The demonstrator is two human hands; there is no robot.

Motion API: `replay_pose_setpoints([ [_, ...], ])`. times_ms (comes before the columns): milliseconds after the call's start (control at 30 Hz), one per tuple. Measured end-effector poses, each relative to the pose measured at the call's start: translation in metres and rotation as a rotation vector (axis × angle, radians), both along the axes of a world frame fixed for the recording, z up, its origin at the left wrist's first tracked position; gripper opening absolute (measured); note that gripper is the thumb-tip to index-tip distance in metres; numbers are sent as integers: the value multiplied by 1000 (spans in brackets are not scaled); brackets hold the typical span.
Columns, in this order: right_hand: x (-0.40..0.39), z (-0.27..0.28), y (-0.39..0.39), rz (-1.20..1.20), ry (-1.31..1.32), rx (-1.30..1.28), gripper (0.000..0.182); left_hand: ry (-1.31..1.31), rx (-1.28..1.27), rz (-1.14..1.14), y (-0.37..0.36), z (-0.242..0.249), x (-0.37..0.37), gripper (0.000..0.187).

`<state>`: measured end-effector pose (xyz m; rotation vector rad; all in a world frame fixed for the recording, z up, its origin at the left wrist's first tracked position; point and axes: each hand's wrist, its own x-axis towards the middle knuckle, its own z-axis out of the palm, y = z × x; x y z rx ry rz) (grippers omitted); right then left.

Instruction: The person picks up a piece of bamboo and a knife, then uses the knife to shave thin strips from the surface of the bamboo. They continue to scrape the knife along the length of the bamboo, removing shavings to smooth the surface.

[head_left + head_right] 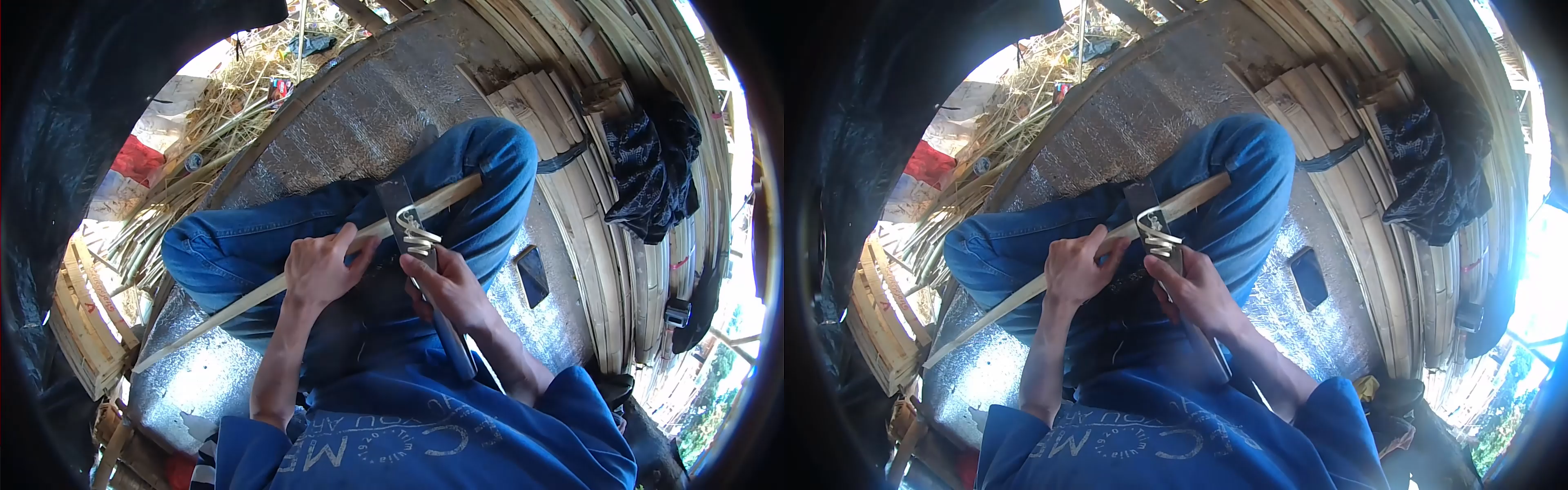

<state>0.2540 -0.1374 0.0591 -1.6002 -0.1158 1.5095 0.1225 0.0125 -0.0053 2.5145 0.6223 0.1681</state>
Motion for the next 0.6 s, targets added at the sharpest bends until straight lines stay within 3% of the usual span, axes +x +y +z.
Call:
replay_pose_setpoints([
  [600,6,2,8,90,-87,-37,34,27,-36,2,2,1,1,31],
])
